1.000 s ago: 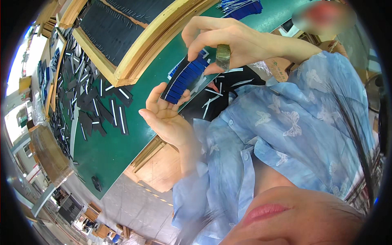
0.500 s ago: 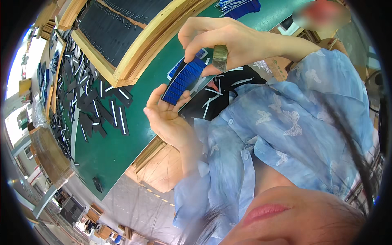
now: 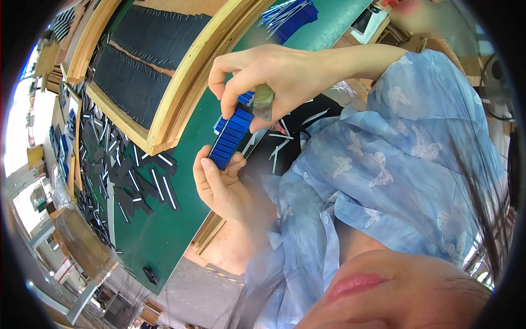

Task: Assembling small blue and black electronic components into a wooden jig and securing them with tape.

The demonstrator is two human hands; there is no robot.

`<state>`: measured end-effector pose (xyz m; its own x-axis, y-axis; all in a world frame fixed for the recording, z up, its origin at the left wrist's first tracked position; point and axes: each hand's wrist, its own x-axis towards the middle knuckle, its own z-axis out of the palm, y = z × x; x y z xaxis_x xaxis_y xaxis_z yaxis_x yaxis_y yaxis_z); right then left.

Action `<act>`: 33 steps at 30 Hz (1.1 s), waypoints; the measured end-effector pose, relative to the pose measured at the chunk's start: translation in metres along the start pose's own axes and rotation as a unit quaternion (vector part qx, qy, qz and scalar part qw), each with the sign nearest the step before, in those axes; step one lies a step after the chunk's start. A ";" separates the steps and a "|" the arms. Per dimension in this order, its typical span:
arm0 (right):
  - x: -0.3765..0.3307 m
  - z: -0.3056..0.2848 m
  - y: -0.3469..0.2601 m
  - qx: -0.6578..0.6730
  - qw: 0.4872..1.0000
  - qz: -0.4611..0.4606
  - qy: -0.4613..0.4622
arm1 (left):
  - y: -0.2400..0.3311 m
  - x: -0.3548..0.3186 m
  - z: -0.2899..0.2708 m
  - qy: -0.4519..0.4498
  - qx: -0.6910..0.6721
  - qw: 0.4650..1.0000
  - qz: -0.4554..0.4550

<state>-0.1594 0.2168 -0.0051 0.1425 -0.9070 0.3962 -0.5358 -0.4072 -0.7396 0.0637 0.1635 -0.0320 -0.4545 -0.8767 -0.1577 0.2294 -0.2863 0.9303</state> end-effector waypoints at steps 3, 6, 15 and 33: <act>0.000 0.003 0.001 0.014 1.000 -0.016 0.001 | -0.002 0.001 -0.005 -0.010 -0.008 1.000 0.001; 0.001 0.004 0.000 0.020 1.000 -0.005 0.000 | -0.002 0.002 -0.006 -0.007 -0.017 1.000 -0.008; 0.003 0.006 0.001 0.031 0.999 -0.009 0.004 | -0.003 0.002 -0.009 -0.014 -0.041 0.999 -0.014; 0.018 0.025 -0.001 0.017 0.990 0.113 0.077 | 0.010 -0.010 0.029 0.065 0.107 0.992 0.036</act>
<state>-0.1357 0.1985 -0.0108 -0.1076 -0.9497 0.2941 -0.5111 -0.2009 -0.8357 0.0457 0.1808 -0.0113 -0.3259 -0.9382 -0.1165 0.0635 -0.1447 0.9874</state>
